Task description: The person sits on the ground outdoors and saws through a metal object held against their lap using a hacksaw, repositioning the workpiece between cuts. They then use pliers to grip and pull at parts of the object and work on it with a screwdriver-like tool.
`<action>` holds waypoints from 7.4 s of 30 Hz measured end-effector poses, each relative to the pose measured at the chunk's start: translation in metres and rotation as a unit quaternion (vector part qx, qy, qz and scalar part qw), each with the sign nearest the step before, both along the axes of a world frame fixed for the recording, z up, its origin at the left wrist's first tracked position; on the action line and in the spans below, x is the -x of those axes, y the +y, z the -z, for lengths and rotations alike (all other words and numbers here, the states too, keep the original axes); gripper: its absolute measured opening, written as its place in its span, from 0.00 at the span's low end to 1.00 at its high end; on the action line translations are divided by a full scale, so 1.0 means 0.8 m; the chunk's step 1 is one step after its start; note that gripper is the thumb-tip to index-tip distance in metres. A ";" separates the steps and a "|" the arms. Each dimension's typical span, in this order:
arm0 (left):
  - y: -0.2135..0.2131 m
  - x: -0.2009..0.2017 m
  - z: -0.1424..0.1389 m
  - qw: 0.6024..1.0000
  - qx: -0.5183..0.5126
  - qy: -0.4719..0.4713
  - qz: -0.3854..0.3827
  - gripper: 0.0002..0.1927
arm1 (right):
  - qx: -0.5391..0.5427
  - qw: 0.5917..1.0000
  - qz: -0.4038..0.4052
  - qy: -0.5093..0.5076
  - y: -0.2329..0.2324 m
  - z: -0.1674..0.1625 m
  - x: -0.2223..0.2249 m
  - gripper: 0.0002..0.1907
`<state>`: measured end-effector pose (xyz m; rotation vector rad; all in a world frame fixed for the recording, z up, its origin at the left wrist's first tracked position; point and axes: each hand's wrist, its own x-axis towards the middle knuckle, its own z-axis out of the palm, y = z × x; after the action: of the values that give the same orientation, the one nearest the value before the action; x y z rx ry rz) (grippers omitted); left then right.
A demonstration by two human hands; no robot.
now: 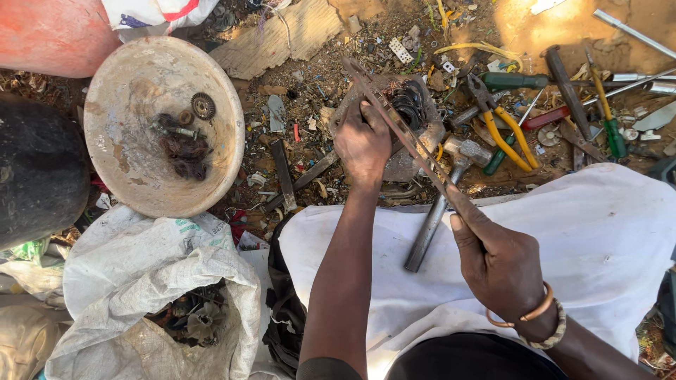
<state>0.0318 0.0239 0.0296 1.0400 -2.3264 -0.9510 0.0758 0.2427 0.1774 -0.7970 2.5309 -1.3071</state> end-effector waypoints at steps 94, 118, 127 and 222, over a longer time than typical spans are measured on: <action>-0.043 -0.011 -0.014 0.847 0.103 -0.374 0.363 0.54 | 0.195 0.933 0.083 -0.291 -0.028 0.124 0.088 0.14; -0.030 -0.013 -0.020 0.808 0.224 -0.378 0.392 0.70 | 0.181 0.929 0.046 -0.320 -0.030 0.137 0.109 0.18; -0.025 -0.035 0.000 0.848 0.417 -0.078 0.319 0.65 | 0.179 0.965 0.008 -0.192 -0.015 0.147 0.124 0.15; -0.028 -0.014 -0.050 0.886 0.102 -0.314 0.324 0.58 | 0.350 0.665 0.146 -0.643 0.066 0.054 0.130 0.08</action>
<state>0.0433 0.0017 0.0697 0.5093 -3.3548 -0.5845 -0.0283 0.2957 0.1339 0.4868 0.9712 -1.9211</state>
